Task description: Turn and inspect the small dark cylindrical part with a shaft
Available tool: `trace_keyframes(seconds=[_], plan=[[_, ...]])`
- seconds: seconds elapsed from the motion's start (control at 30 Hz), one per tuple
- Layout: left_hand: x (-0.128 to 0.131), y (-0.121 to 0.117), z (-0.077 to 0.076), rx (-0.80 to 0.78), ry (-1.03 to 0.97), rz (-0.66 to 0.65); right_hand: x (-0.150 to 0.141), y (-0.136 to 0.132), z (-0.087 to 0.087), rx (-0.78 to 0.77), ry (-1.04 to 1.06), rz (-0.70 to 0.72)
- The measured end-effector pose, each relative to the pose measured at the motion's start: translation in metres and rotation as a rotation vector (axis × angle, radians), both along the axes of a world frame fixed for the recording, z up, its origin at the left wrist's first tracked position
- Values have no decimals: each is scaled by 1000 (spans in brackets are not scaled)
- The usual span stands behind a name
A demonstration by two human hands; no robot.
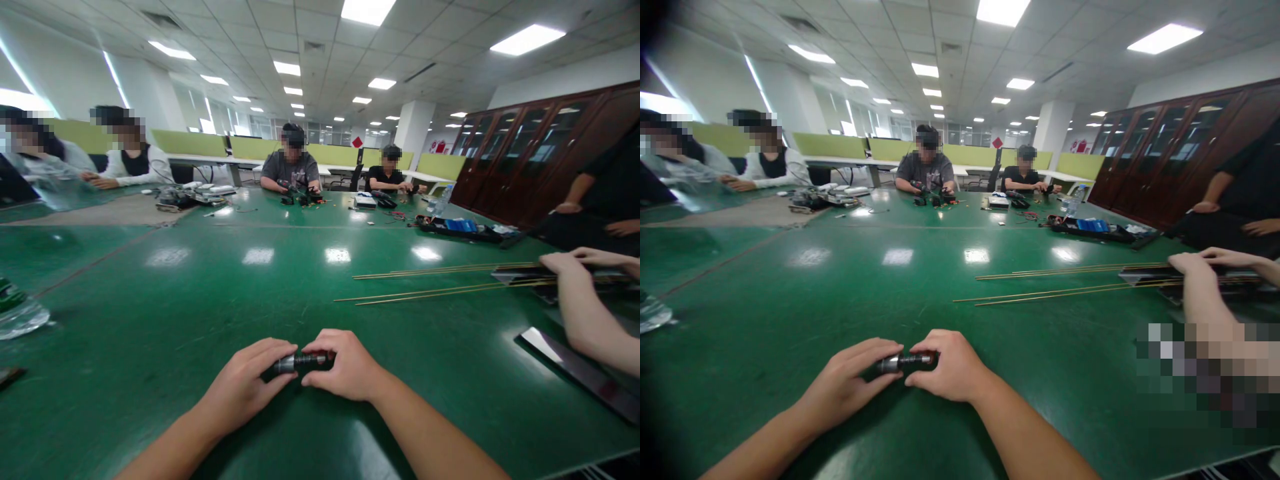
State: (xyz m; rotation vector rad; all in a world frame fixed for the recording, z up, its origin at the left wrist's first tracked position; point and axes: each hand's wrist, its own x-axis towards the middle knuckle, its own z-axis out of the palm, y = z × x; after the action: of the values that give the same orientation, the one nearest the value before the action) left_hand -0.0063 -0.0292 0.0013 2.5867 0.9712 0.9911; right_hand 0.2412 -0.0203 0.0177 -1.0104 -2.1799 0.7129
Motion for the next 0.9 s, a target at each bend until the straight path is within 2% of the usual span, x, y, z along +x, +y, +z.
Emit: trace_keyframes(seconds=[0.37, 0.9], plan=[[3, -2, 1, -3, -60, -22, -4, -6, 5, -30, 16, 20], [5, -4, 6, -21, -67, -23, -6, -6, 2, -15, 29, -6]])
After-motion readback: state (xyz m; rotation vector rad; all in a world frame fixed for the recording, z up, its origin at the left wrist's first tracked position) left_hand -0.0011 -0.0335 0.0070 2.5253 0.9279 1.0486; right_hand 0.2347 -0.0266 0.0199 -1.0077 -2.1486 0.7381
